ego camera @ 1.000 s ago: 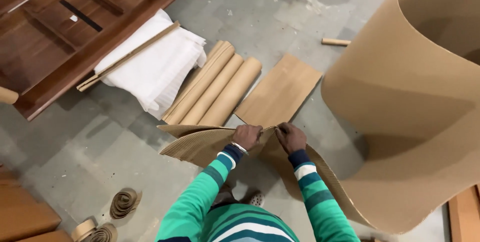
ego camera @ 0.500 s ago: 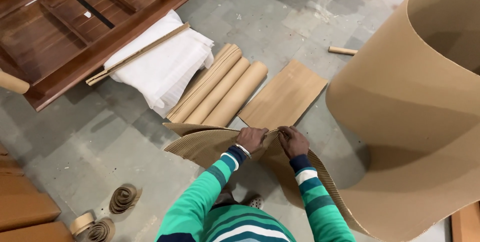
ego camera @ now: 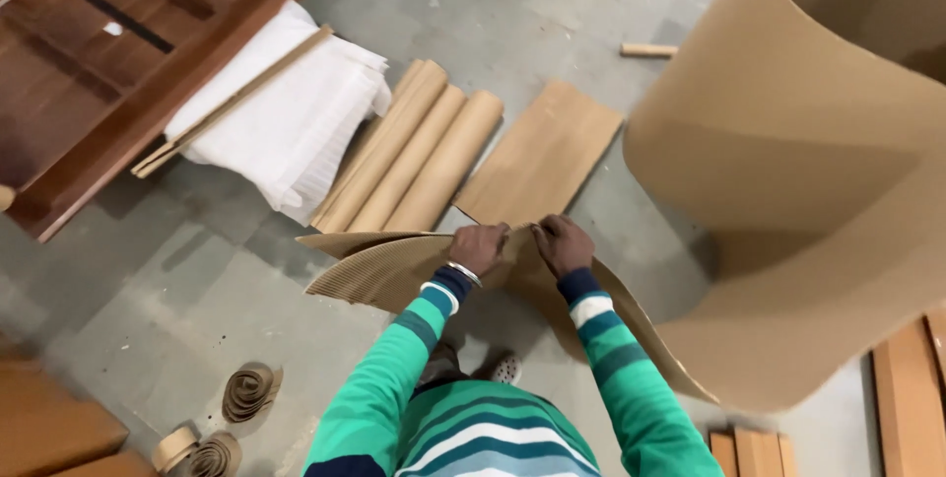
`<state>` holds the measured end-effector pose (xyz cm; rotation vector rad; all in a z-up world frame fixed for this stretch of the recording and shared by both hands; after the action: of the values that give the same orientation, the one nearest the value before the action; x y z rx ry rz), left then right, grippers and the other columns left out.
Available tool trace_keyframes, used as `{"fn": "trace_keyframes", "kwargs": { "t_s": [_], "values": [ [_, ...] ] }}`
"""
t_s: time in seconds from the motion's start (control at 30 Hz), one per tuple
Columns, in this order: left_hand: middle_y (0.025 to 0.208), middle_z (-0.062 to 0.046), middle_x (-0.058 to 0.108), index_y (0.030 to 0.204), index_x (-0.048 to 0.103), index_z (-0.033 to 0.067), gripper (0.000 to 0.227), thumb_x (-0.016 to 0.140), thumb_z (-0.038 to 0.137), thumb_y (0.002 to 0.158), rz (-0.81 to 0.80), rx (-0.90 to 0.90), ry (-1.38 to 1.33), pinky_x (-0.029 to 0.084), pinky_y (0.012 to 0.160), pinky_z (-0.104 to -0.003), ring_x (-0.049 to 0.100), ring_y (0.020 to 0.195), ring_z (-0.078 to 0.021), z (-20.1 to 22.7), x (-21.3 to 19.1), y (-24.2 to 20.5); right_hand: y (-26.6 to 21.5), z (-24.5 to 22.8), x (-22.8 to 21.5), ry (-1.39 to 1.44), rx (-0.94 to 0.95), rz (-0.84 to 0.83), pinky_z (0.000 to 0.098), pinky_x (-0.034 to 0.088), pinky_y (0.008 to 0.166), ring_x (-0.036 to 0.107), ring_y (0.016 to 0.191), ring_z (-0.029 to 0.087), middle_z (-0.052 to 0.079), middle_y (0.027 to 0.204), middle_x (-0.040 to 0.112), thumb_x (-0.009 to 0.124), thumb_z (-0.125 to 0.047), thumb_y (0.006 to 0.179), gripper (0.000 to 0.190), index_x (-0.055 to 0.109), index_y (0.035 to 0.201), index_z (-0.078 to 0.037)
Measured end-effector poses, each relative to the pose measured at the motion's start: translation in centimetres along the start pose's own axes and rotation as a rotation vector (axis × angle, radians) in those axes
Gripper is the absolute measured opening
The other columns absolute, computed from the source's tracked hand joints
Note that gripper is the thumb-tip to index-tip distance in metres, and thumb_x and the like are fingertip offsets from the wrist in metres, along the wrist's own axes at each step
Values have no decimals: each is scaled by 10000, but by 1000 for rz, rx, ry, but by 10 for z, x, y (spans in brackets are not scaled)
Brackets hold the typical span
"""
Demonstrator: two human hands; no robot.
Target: The person picks up a stack of corrugated cardboard sheets and begins rolling them into a tight cylinder by hand. They continue to roll the sheets until the entire stack is formed into a compact roll, then hold the finished roll.
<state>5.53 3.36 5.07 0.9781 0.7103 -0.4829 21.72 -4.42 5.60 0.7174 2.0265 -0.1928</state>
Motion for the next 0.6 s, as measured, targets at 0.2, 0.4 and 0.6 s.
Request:
{"fn": "trace_keyframes", "kwargs": {
  "t_s": [0.2, 0.4, 0.6],
  "values": [
    [728, -115, 701, 967, 671, 134, 111, 658, 202, 880, -327, -135, -15, 516, 599, -509, 688, 673, -346, -8, 9, 7, 2, -1, -4, 17, -52, -13, 444, 554, 743, 693, 873, 327, 69, 939, 728, 727, -363, 907, 224, 756, 935, -142],
    [750, -131, 724, 1015, 695, 133, 205, 662, 165, 815, -332, -150, -14, 525, 604, -520, 696, 674, -361, -11, 11, 7, 6, 2, 4, 47, -155, -101, 448, 551, 736, 695, 842, 323, 83, 909, 728, 726, -331, 914, 205, 760, 931, -130],
    [745, -140, 720, 1000, 701, 128, 144, 666, 178, 870, -352, -174, 0, 537, 605, -513, 701, 669, -364, -12, 10, 9, 6, -3, 5, 63, -203, -118, 435, 555, 735, 694, 820, 316, 90, 890, 720, 725, -322, 925, 209, 752, 942, -116]
  ]
}}
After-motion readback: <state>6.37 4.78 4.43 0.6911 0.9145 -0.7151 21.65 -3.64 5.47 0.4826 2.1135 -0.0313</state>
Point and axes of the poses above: each hand's wrist, its own y-axis towards the middle knuckle, its own x-axis out of the palm, z = x × y, the point moved 9 cm from there along y, towards the middle knuckle
